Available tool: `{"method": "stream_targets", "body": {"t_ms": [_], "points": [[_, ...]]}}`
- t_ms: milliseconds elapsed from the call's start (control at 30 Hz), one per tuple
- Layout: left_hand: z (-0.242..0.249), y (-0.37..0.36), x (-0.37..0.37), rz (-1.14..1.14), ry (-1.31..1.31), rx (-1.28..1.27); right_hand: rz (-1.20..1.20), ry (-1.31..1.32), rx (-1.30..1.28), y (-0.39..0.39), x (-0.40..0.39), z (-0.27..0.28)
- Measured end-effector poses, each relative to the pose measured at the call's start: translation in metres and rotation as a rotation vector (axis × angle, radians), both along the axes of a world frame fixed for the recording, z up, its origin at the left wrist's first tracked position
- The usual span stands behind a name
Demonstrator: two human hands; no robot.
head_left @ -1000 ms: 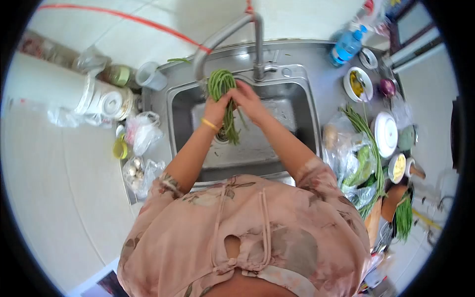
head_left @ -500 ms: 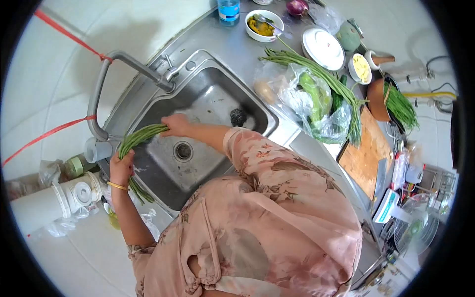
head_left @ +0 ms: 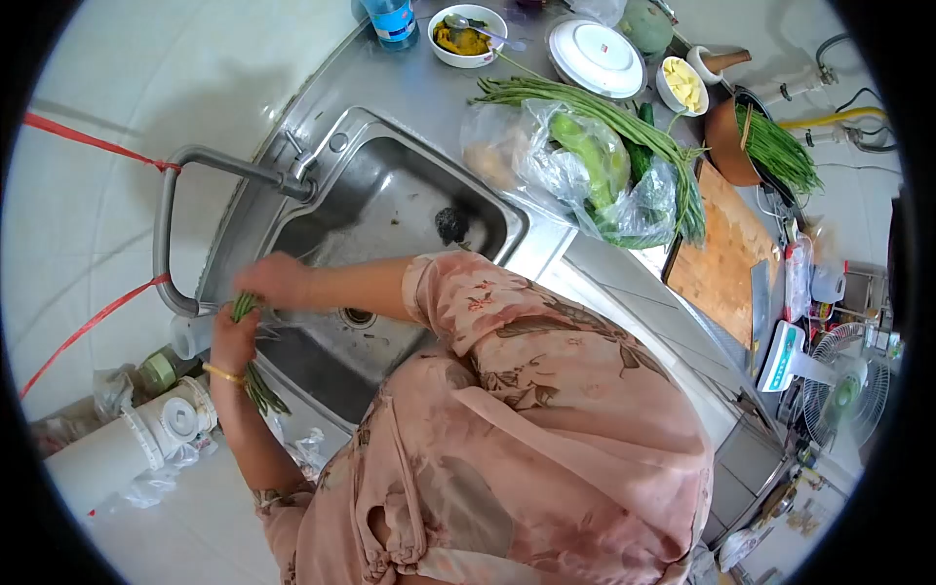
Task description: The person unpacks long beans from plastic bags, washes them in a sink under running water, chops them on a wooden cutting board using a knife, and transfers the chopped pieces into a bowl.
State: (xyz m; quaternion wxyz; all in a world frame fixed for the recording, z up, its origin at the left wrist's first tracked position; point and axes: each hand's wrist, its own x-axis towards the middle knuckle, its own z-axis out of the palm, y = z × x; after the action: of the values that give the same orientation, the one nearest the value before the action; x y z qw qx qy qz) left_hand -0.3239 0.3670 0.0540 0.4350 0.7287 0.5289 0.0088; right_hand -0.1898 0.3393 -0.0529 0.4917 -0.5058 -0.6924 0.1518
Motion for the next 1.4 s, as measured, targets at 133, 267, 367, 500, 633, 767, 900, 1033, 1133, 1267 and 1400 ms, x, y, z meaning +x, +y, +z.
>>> {"method": "stream_targets", "body": {"t_ms": [133,267,367,500,633,767,900,1033,1133,1267,1400], "points": [[0.015,-0.006,-0.009,0.173,-0.109,-0.066,-0.045,0.206,-0.251,0.003,0.012,-0.015],[0.023,-0.008,-0.024,0.347,-0.358,-0.123,-0.130,0.213,-0.465,0.002,0.023,-0.092],[0.009,-0.013,-0.012,0.425,-0.366,-0.170,-0.061,0.112,-0.544,-0.014,0.039,-0.110],[-0.024,-0.002,-0.015,0.451,-0.529,-0.168,0.007,-0.220,-0.637,-0.019,0.067,-0.097],[-0.047,0.002,0.005,0.615,-0.681,-0.318,-0.110,-0.026,-0.195,-0.024,0.052,-0.009],[-0.072,0.009,0.025,0.778,-1.012,-0.358,0.237,0.560,-0.429,-0.022,0.003,0.010],[-0.055,0.000,0.028,0.922,-1.136,-0.311,-0.019,0.516,-0.536,-0.040,-0.024,0.006],[-0.031,-0.003,0.014,0.745,-0.973,-0.245,0.134,0.192,-0.532,-0.070,-0.019,-0.048],[-0.025,-0.014,0.010,0.718,-0.866,-0.198,0.247,0.150,-0.591,-0.080,-0.005,-0.074],[-0.010,-0.001,-0.011,0.522,-0.505,-0.123,-0.055,-0.012,-0.271,-0.072,0.025,-0.044],[-0.019,-0.006,-0.010,0.216,-0.203,0.157,-0.110,-0.075,0.153,-0.029,0.018,0.042]]}}
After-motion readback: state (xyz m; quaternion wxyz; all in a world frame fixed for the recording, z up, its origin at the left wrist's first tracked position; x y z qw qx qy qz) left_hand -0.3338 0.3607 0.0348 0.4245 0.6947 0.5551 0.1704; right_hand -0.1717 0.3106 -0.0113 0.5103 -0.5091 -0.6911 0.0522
